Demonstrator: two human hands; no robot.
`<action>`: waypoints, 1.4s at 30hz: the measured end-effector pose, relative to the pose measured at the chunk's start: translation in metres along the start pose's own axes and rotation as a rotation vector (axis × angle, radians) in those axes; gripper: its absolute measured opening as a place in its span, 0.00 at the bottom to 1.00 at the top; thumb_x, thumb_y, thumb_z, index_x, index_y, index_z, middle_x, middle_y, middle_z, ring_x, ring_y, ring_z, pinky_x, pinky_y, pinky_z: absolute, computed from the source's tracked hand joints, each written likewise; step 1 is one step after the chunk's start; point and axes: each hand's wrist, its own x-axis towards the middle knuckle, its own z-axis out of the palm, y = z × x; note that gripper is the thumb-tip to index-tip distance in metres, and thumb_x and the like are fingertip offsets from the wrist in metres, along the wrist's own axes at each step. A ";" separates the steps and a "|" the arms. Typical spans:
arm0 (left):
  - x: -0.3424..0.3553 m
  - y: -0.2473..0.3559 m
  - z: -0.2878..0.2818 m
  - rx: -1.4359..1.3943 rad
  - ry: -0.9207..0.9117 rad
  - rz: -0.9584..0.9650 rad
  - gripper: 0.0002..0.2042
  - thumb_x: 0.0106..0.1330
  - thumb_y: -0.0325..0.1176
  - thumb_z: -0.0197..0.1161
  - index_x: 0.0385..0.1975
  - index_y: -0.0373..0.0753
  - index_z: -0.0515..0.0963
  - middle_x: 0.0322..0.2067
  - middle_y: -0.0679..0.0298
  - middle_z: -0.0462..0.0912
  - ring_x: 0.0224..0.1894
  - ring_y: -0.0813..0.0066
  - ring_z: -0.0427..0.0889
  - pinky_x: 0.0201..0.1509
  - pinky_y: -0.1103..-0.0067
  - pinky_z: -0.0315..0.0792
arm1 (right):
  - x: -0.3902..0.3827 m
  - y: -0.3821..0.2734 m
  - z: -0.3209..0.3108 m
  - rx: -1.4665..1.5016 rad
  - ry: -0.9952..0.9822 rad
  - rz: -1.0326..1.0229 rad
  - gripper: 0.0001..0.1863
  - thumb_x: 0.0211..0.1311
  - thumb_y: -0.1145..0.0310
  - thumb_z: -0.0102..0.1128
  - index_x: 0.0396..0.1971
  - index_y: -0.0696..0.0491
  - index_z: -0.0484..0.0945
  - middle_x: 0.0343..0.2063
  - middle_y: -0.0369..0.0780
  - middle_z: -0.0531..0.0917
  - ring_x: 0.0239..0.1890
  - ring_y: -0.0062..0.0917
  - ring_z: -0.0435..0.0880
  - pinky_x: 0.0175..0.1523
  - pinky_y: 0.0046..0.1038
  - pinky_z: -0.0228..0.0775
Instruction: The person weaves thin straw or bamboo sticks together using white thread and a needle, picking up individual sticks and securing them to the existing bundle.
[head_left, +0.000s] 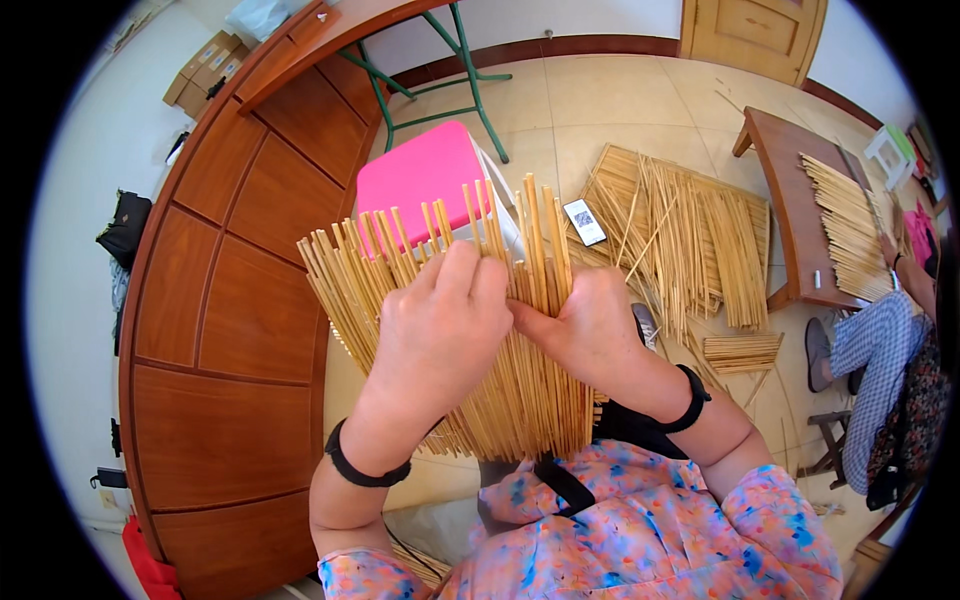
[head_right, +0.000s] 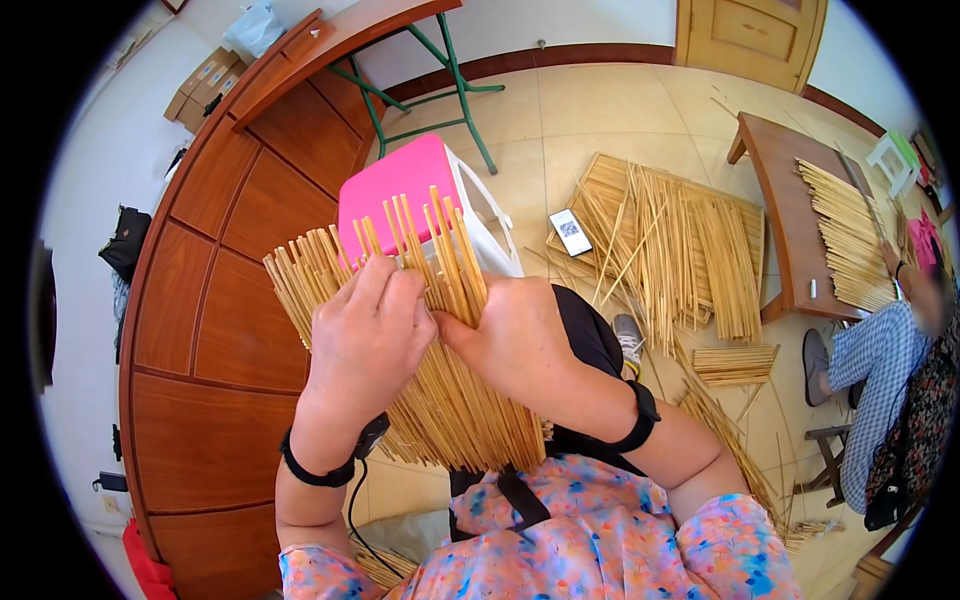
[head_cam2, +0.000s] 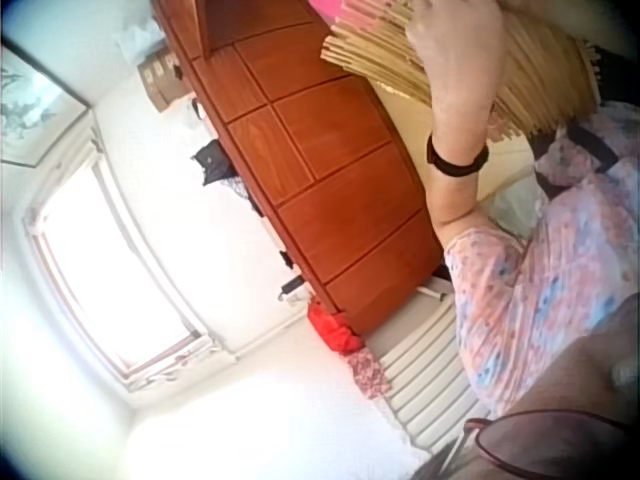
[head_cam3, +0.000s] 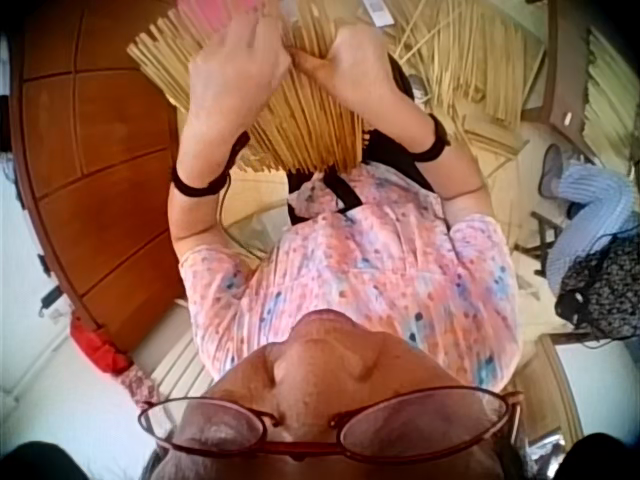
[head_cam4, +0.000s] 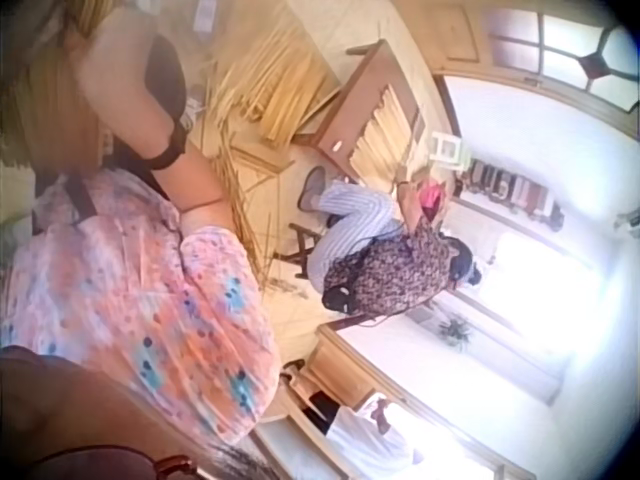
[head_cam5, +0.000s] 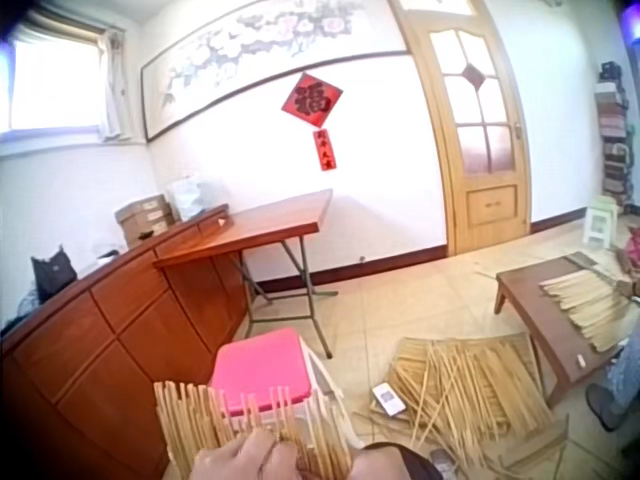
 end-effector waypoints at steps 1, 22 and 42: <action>-0.001 -0.002 -0.001 -0.054 0.025 -0.004 0.08 0.50 0.22 0.65 0.28 0.37 0.72 0.25 0.61 0.71 0.24 0.64 0.76 0.25 0.74 0.72 | 0.000 0.000 0.000 -0.005 0.003 0.001 0.13 0.47 0.63 0.68 0.27 0.58 0.81 0.19 0.49 0.80 0.23 0.44 0.80 0.29 0.36 0.73; 0.000 -0.005 -0.002 -0.007 0.009 0.045 0.09 0.47 0.26 0.62 0.26 0.39 0.69 0.24 0.63 0.68 0.22 0.68 0.77 0.20 0.74 0.72 | 0.001 0.001 -0.002 0.013 -0.110 0.053 0.16 0.46 0.65 0.70 0.35 0.57 0.80 0.25 0.48 0.83 0.27 0.41 0.82 0.33 0.32 0.74; -0.026 -0.104 -0.083 -0.401 0.715 -0.540 0.10 0.70 0.29 0.51 0.45 0.33 0.77 0.45 0.60 0.80 0.50 0.75 0.78 0.51 0.81 0.73 | 0.009 -0.007 -0.045 0.150 -0.057 0.120 0.16 0.47 0.64 0.71 0.33 0.59 0.82 0.24 0.44 0.84 0.26 0.30 0.84 0.34 0.29 0.75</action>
